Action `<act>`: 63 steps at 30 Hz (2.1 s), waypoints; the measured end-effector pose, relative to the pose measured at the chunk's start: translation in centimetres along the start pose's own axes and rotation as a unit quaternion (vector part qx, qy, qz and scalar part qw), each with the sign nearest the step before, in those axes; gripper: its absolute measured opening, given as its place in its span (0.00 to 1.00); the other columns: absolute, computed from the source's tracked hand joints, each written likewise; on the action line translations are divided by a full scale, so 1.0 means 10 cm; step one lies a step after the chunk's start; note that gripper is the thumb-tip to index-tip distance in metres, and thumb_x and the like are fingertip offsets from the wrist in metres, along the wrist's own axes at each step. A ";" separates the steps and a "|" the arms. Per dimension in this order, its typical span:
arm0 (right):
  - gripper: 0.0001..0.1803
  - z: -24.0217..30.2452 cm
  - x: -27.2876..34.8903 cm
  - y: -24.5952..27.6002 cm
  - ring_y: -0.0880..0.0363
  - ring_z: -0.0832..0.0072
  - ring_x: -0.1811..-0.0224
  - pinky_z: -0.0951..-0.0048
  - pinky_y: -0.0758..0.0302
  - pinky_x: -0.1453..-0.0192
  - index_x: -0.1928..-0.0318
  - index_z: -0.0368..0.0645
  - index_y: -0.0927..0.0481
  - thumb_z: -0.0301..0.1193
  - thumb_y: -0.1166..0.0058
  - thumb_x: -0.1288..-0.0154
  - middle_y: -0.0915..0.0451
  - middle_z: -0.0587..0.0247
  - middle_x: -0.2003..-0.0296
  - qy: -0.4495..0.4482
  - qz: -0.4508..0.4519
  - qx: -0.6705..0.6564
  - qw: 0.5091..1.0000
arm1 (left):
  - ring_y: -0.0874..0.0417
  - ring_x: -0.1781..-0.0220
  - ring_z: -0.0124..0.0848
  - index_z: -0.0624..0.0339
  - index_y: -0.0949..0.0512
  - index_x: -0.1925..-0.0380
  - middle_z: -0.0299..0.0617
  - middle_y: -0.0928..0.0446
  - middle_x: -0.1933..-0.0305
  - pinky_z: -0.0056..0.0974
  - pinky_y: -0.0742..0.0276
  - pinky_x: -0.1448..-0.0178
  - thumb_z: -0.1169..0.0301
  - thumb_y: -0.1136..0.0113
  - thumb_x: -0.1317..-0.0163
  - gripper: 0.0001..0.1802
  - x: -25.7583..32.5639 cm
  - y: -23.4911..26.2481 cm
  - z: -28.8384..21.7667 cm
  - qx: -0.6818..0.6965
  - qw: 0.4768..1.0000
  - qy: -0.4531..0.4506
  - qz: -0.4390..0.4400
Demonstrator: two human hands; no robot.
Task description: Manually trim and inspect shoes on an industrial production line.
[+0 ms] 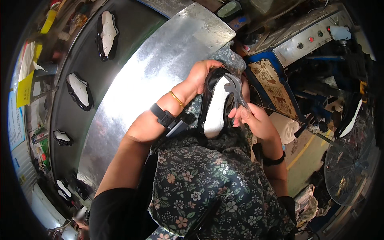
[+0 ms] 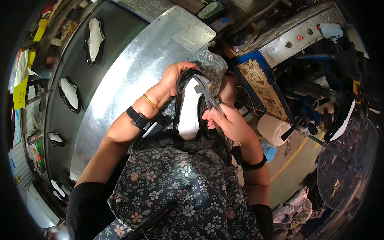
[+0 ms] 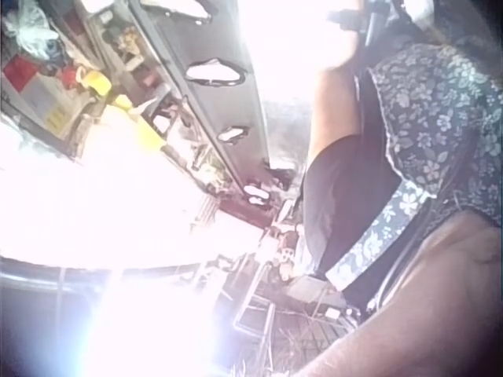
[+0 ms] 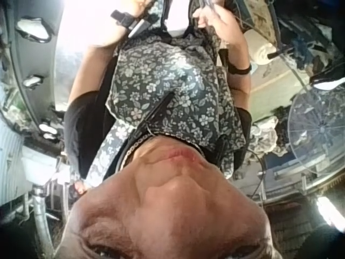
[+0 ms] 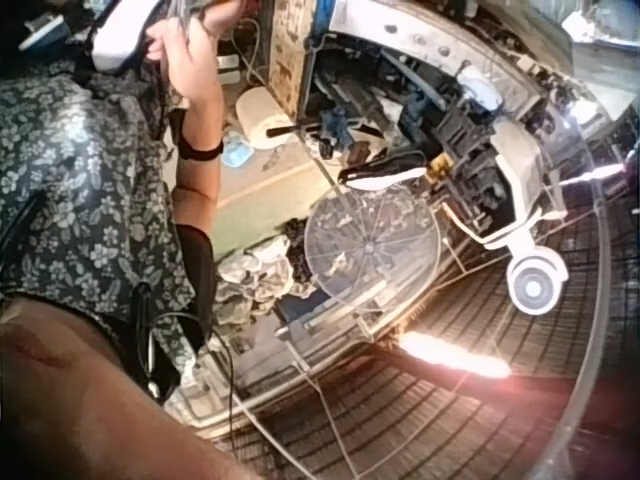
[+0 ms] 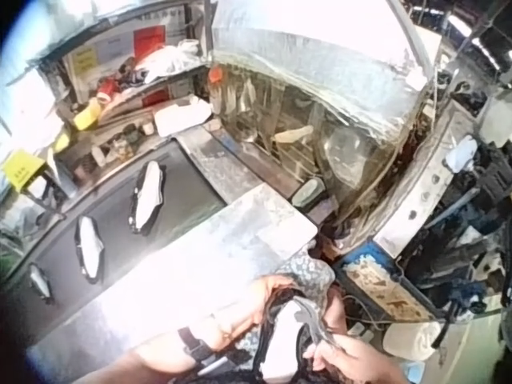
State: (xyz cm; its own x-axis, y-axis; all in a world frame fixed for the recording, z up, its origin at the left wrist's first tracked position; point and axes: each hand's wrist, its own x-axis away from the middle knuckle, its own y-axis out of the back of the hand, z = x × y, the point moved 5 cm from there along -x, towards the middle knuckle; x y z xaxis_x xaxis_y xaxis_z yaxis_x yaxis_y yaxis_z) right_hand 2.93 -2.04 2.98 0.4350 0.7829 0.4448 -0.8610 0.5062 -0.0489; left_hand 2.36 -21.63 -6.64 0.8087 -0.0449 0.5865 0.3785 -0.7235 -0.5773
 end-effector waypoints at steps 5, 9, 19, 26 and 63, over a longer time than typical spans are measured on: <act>0.18 0.12 0.04 0.03 0.26 0.80 0.70 0.75 0.25 0.64 0.60 0.35 0.25 0.39 0.59 0.23 0.24 0.66 0.70 -0.056 0.009 -0.007 0.998 | 0.16 0.60 0.34 0.70 0.21 0.58 0.46 0.17 0.59 0.34 0.21 0.49 0.74 0.54 0.34 0.13 0.06 -0.05 0.00 0.015 1.000 0.012 -0.011; 0.14 -0.10 0.04 -0.17 0.24 0.66 0.73 0.67 0.26 0.65 0.59 0.34 0.26 0.35 0.53 0.26 0.23 0.55 0.72 0.010 -0.122 0.148 0.981 | 0.16 0.61 0.33 0.70 0.21 0.59 0.45 0.17 0.61 0.34 0.20 0.52 0.75 0.53 0.34 0.13 0.07 -0.05 -0.05 -0.043 0.997 -0.063 0.012; 0.16 0.09 0.26 -0.41 0.24 0.41 0.66 0.50 0.28 0.61 0.61 0.34 0.28 0.37 0.54 0.27 0.23 0.41 0.71 -0.024 -0.155 0.243 0.957 | 0.16 0.67 0.33 0.68 0.20 0.65 0.45 0.17 0.66 0.35 0.19 0.58 0.71 0.52 0.34 0.13 0.06 -0.01 0.09 0.005 0.999 -0.035 -0.018; 0.17 0.16 0.04 -0.34 0.24 0.38 0.66 0.47 0.29 0.62 0.63 0.31 0.28 0.37 0.53 0.27 0.23 0.35 0.71 0.031 -0.205 0.368 0.906 | 0.22 0.59 0.26 0.63 0.21 0.56 0.39 0.20 0.59 0.33 0.25 0.51 0.56 0.49 0.29 0.20 0.32 -0.18 -0.30 -0.174 0.970 -0.168 -0.017; 0.30 2.02 -0.05 0.12 0.24 0.79 0.80 0.77 0.29 0.78 0.72 0.38 0.25 0.54 0.59 0.27 0.23 0.66 0.79 -0.003 0.012 0.307 0.952 | 0.37 0.29 0.39 0.64 0.60 0.27 0.52 0.37 0.32 0.38 0.44 0.27 0.77 0.26 0.57 0.63 0.93 -0.22 -0.18 -0.239 0.932 -0.260 0.084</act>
State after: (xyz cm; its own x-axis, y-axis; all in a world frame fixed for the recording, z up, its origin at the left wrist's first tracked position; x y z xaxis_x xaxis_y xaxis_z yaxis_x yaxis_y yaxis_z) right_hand -3.65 -9.11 20.74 0.4127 0.7890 0.4551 -0.8636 0.1800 0.4710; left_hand 8.28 -21.65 1.12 0.9944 0.0650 0.0835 0.0836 -0.9661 -0.2444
